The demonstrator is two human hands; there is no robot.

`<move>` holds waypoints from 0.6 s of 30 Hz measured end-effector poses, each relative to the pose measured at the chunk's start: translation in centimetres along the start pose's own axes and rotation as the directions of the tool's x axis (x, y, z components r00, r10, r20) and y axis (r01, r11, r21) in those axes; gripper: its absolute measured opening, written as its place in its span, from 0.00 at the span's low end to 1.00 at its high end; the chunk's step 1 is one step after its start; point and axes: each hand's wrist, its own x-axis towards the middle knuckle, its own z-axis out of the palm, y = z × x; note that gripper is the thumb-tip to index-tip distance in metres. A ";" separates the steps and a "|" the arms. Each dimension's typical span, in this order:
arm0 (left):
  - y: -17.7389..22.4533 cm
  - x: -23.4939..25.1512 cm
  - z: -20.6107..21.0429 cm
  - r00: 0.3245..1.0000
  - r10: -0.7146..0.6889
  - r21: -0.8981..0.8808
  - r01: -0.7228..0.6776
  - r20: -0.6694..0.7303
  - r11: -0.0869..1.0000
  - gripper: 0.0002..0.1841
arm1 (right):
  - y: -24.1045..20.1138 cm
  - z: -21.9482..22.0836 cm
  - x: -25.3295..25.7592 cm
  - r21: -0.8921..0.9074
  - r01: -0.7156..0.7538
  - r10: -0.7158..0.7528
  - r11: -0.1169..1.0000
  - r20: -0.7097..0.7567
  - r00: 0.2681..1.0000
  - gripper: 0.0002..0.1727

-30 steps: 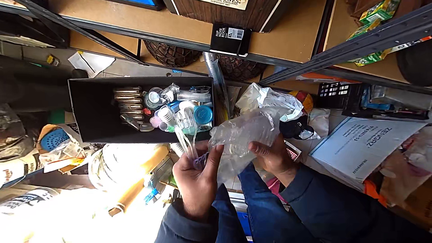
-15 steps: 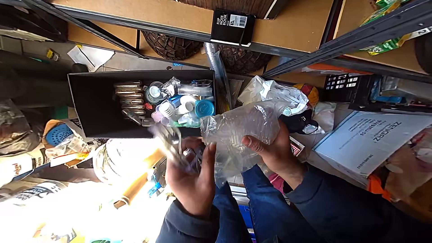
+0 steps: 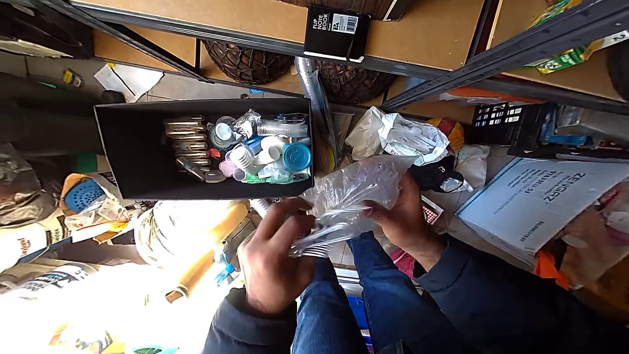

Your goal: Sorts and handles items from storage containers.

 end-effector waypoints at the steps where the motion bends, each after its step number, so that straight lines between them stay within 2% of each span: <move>1: -0.2 -0.2 0.3 0.998 -0.051 -0.137 0.046 -0.032 0.990 0.11 | -0.1 -0.1 -0.1 0.000 -0.013 0.013 1.000 -0.014 1.000 0.38; 2: -0.3 -0.4 0.9 0.989 -0.136 -0.312 0.115 -0.048 0.943 0.17 | -0.2 0.0 -0.1 -0.005 -0.026 0.026 1.000 -0.029 0.999 0.38; 4: -0.3 -0.6 1.8 0.947 -0.320 -0.558 0.276 0.020 0.782 0.31 | -0.4 0.2 -0.1 -0.021 -0.067 0.065 0.998 -0.055 0.996 0.37; 5: -0.1 -0.5 2.2 0.924 -0.379 -0.623 0.324 0.048 0.712 0.31 | -0.5 0.3 -0.2 -0.021 -0.080 0.078 0.997 -0.058 0.995 0.37; 7: 0.6 -0.2 2.8 0.887 -0.462 -0.702 0.327 -0.003 0.633 0.14 | -0.5 0.3 -0.3 -0.001 -0.087 0.087 0.996 -0.045 0.995 0.33; 8: 0.9 0.0 2.9 0.885 -0.463 -0.718 0.293 -0.046 0.632 0.07 | -0.3 0.1 -0.4 0.019 -0.093 0.093 0.996 -0.037 0.995 0.31; 10: 1.5 0.3 2.6 0.904 -0.410 -0.748 0.190 -0.119 0.636 0.02 | -0.1 -0.5 -0.6 0.072 -0.108 0.109 0.992 -0.016 0.994 0.31; 13: 2.2 0.4 2.2 0.910 -0.330 -0.727 0.048 -0.251 0.685 0.04 | -0.5 -0.5 -0.3 0.101 0.006 -0.006 0.995 0.000 1.000 0.21; 16: 2.6 0.3 1.7 0.887 -0.295 -0.703 -0.045 -0.354 0.709 0.06 | -0.6 -0.5 0.5 0.127 0.170 -0.186 0.977 0.132 0.974 0.19; 18: 2.8 0.4 1.3 0.871 -0.283 -0.681 -0.077 -0.402 0.728 0.06 | -0.8 -0.6 0.7 0.103 0.237 -0.252 0.966 0.176 0.952 0.16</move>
